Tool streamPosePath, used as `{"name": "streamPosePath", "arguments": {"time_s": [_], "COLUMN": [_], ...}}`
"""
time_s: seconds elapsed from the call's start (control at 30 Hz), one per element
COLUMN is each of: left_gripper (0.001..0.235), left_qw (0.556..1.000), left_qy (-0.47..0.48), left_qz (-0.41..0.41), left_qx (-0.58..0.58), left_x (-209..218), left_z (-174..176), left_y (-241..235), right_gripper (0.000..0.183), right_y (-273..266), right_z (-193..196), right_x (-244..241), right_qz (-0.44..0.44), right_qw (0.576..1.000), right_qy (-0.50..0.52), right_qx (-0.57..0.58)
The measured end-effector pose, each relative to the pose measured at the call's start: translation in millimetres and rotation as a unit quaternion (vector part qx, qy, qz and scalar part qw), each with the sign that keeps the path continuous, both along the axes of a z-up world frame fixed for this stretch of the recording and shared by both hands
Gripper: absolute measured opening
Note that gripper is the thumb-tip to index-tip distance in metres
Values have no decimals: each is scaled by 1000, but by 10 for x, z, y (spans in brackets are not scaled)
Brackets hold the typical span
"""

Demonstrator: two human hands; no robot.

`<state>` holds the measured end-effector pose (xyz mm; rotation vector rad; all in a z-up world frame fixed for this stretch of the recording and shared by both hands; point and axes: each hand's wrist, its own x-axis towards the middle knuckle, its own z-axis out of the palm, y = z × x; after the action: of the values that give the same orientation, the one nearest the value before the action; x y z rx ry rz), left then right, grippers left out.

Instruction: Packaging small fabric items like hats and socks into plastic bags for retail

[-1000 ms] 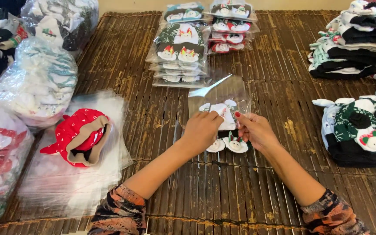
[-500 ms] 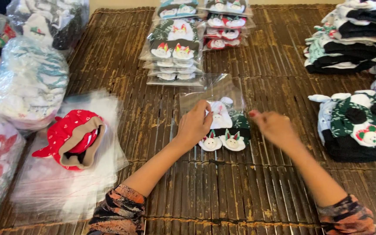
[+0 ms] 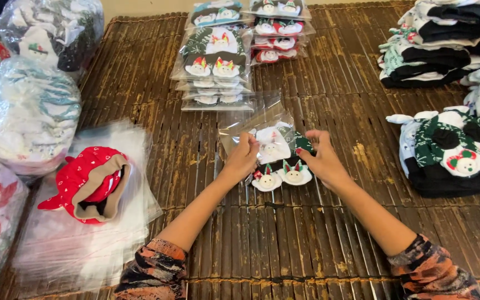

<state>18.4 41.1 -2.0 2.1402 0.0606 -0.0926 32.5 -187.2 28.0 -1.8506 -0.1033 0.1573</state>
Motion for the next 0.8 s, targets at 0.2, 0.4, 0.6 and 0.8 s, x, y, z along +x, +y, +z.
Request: {"name": "streamPosePath", "arguments": {"time_s": [0.2, 0.4, 0.6, 0.8], "left_gripper": [25, 22, 20, 15], "left_qw": [1000, 1000, 999, 981], "left_qy": [19, -8, -30, -185], "left_qz": [13, 5, 11, 45], "left_qx": [-10, -28, -40, -42], "left_x": [-97, 7, -48, -77], "left_z": [197, 4, 117, 459], "left_y": [-47, -32, -56, -74], "right_gripper": [22, 86, 86, 74], "right_y": [-58, 599, 581, 437], "right_z": [-224, 823, 391, 372], "right_x": [141, -615, -541, -500], "right_qz": [98, 213, 174, 158], "right_qw": [942, 835, 842, 879], "right_qy": [-153, -120, -170, -161], "right_qx": [-283, -493, -482, -420]}}
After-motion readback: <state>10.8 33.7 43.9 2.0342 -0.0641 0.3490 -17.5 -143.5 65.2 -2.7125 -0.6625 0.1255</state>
